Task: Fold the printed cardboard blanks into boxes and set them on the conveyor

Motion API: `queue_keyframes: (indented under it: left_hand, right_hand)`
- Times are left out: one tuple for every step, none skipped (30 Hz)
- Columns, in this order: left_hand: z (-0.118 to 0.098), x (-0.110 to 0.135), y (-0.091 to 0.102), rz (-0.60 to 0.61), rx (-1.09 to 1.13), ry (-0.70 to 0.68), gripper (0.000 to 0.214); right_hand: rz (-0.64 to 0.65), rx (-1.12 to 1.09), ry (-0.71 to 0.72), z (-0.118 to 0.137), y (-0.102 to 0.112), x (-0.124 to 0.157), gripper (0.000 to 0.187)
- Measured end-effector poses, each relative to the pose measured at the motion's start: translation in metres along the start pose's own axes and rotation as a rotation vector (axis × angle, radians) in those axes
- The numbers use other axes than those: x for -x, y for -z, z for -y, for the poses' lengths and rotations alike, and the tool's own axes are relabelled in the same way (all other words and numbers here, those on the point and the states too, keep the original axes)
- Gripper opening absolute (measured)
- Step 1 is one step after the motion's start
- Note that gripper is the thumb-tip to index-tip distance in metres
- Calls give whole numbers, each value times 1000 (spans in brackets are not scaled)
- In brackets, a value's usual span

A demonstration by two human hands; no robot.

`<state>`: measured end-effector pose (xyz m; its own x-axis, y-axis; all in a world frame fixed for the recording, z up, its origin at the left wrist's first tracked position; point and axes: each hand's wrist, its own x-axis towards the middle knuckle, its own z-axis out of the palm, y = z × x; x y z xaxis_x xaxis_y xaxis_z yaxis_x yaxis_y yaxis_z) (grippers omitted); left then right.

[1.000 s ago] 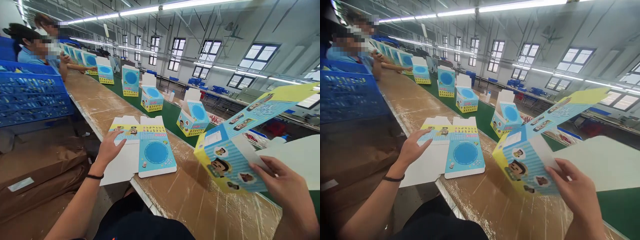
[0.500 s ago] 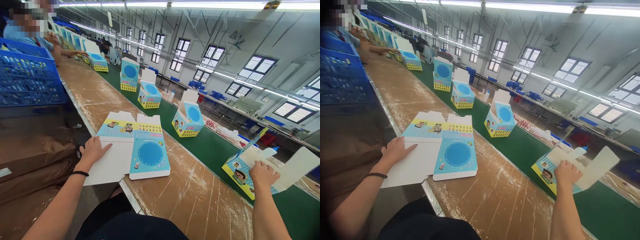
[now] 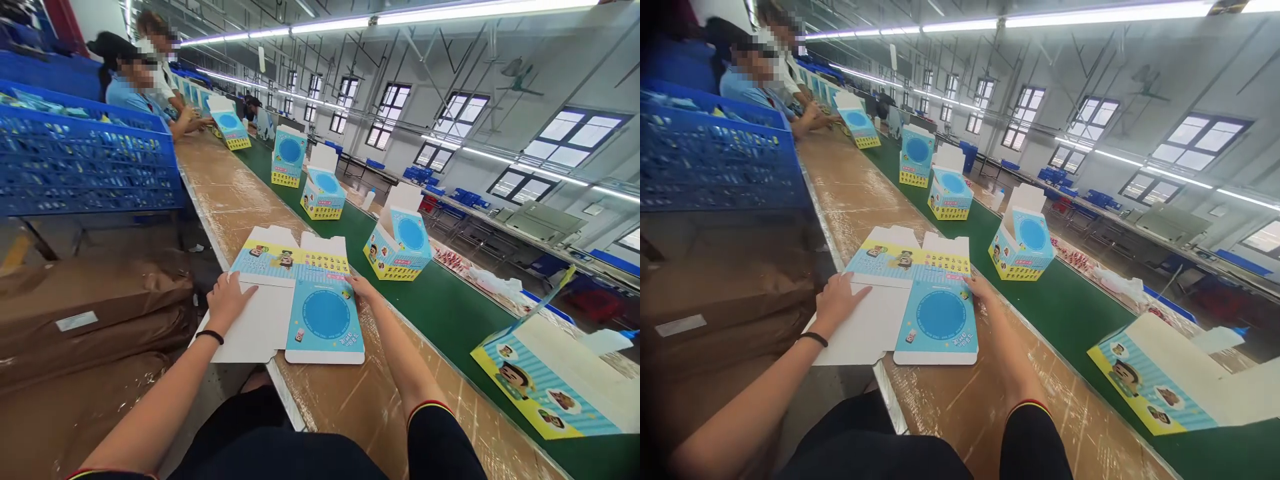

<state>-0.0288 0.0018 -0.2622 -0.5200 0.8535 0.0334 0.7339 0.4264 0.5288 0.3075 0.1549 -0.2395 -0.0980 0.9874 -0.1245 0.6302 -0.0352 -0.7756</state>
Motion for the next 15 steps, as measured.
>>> queue_keyframes:
  left_hand:
    - [-2, 1, 0, -2, -6, 4, 65]
    - [-4, 2, 0, -4, -10, 6, 64]
    - [-6, 4, 0, -5, -12, 5, 62]
    - [-7, 5, 0, -4, -14, 0, 62]
    - [-8, 6, 0, -1, -15, -5, 61]
    - [-9, 7, -1, 3, -15, -8, 61]
    - [-9, 8, -2, 4, -13, -8, 61]
    - [-9, 9, -3, 1, -7, -7, 61]
    - [-8, 10, -4, -7, 7, -5, 62]
    - [-7, 10, -6, -19, 28, 0, 62]
    - [-5, 9, -8, -32, 60, 6, 64]
    - [-4, 7, -8, -45, 104, 11, 66]
    - [-3, 4, -8, -59, 163, 17, 69]
    - [-4, -1, -6, -78, 239, 20, 72]
    - [-7, -8, -2, -102, 331, 22, 75]
  right_hand:
    - [-25, 29, -16, 6, -4, -5, 41]
    - [-60, 56, -30, 11, -6, -9, 39]
    - [-98, 69, -37, 15, -7, -10, 38]
    - [-139, 73, -41, 19, -7, -10, 37]
    - [-180, 66, -41, 22, -7, -10, 36]
    - [-219, 48, -36, 25, -6, -8, 36]
    - [-254, 21, -25, 29, -5, -6, 36]
    - [-282, -17, -9, 34, -3, -4, 36]
    - [-300, -63, 16, 39, 0, -2, 35]
    - [-311, -116, 47, 45, 3, 1, 35]
    - [-314, -169, 83, 52, 7, 5, 36]
    - [-313, -217, 118, 58, 13, 10, 38]
    - [-313, -272, 162, 65, 19, 16, 42]
    - [-317, -338, 216, 71, 26, 24, 46]
    - [-328, -414, 281, 77, 33, 33, 51]
